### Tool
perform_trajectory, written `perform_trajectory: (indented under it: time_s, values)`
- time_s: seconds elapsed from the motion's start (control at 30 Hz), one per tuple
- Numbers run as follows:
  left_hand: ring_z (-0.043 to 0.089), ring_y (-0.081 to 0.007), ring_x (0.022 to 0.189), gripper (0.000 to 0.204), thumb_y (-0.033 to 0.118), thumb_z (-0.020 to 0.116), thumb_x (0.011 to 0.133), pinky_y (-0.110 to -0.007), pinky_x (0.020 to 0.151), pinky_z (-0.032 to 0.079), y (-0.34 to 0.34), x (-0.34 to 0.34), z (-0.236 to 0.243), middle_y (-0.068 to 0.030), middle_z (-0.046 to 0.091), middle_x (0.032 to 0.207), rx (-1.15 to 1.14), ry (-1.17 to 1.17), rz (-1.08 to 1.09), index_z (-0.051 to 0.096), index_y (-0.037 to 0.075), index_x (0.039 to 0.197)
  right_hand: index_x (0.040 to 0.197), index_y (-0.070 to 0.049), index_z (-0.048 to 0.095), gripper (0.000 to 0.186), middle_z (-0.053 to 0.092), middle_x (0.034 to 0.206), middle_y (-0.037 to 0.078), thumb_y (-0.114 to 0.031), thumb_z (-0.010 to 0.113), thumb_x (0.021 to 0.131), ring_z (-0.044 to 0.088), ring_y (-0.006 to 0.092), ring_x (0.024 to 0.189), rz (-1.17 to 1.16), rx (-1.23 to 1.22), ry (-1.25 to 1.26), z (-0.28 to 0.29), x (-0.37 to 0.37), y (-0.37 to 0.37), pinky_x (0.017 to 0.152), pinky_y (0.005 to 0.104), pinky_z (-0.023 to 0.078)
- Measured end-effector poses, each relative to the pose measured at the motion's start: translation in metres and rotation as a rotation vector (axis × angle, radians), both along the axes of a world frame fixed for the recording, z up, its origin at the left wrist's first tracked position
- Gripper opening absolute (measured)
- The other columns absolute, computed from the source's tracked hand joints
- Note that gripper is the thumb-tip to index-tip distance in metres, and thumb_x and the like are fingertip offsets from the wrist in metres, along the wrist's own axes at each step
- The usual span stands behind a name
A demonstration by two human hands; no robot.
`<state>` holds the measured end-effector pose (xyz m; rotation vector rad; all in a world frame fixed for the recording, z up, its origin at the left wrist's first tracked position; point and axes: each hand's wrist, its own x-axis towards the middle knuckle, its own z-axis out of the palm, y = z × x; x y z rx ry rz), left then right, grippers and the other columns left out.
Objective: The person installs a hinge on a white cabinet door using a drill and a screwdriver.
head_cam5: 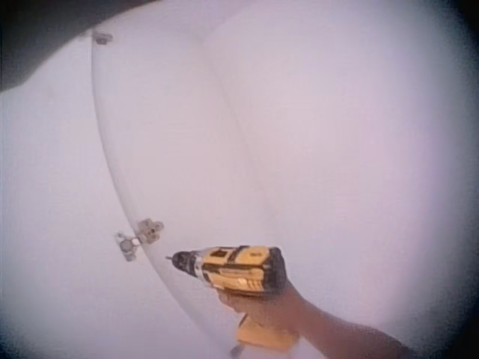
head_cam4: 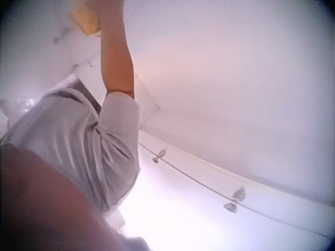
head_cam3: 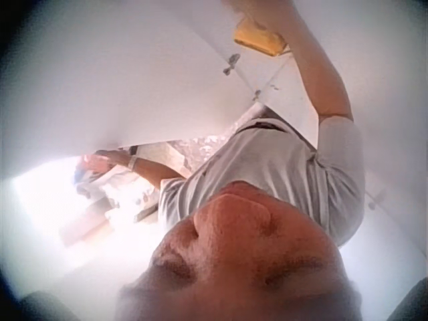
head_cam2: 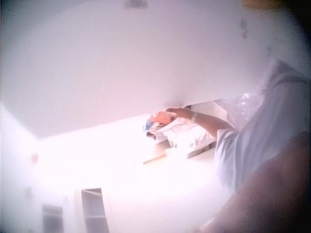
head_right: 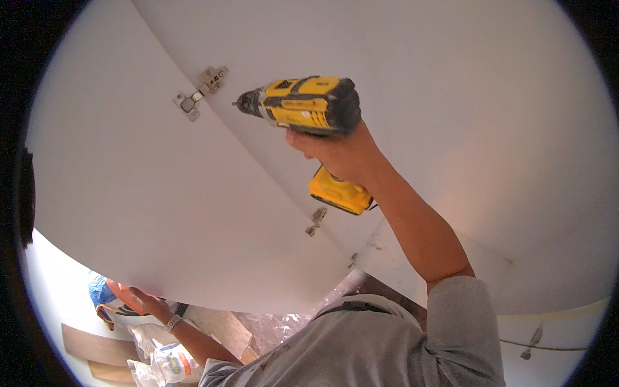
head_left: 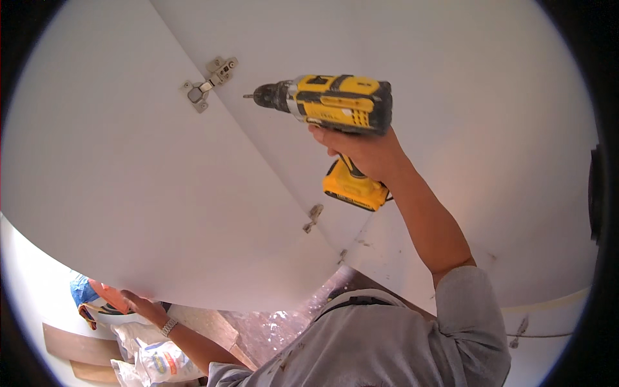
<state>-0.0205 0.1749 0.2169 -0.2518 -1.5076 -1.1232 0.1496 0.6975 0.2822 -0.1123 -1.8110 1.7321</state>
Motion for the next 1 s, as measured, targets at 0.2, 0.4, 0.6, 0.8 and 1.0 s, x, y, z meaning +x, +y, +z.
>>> perform_trajectory:
  time_s: [0.2,0.4,0.6,0.8,1.0]
  values:
    - [0.057,-0.0223,0.108,0.064,0.050,0.050,0.098,-0.038,0.093,0.048,-0.056,-0.031,-0.043,-0.0148,0.054,0.130,0.357,-0.367,-0.483,0.048,-0.004,0.132,0.102,-0.005,0.069,0.027,0.066,0.083,0.001,-0.020,0.075,0.080,0.057,0.0097,0.063,-0.031,0.078,0.112,0.020,-0.023,0.007,0.059,0.0258,0.048]
    - [0.060,-0.0226,0.105,0.069,0.050,0.063,0.091,-0.034,0.090,0.050,-0.052,-0.020,-0.041,-0.0142,0.058,0.125,0.293,-0.397,-0.507,0.048,-0.006,0.129,0.102,-0.004,0.069,0.028,0.066,0.084,0.002,-0.019,0.075,0.079,0.056,0.0099,0.062,-0.005,0.071,0.147,0.025,-0.030,0.009,0.058,0.0261,0.047]
    - [0.059,-0.0247,0.109,0.067,0.048,0.064,0.091,-0.035,0.094,0.050,-0.044,-0.008,-0.041,-0.0153,0.058,0.125,0.374,-0.387,-0.481,0.048,-0.006,0.128,0.102,-0.004,0.068,0.028,0.065,0.083,0.001,-0.019,0.074,0.080,0.056,0.0102,0.063,0.001,0.100,0.120,0.027,-0.037,0.008,0.059,0.0264,0.047]
    - [0.058,-0.0250,0.111,0.067,0.047,0.064,0.091,-0.036,0.097,0.048,-0.052,-0.009,-0.045,-0.0158,0.057,0.126,0.364,-0.366,-0.501,0.048,-0.006,0.129,0.102,-0.004,0.068,0.027,0.064,0.083,0.001,-0.022,0.074,0.081,0.057,0.0103,0.063,-0.005,0.101,0.113,0.028,-0.038,0.006,0.061,0.0262,0.049]
    - [0.057,-0.0237,0.111,0.068,0.048,0.064,0.091,-0.035,0.096,0.047,-0.046,-0.013,-0.045,-0.0146,0.057,0.126,0.372,-0.428,-0.421,0.048,-0.005,0.131,0.101,-0.006,0.068,0.025,0.064,0.082,0.000,-0.021,0.073,0.082,0.058,0.0097,0.065,-0.045,0.132,0.051,0.029,-0.047,0.006,0.064,0.0277,0.050]
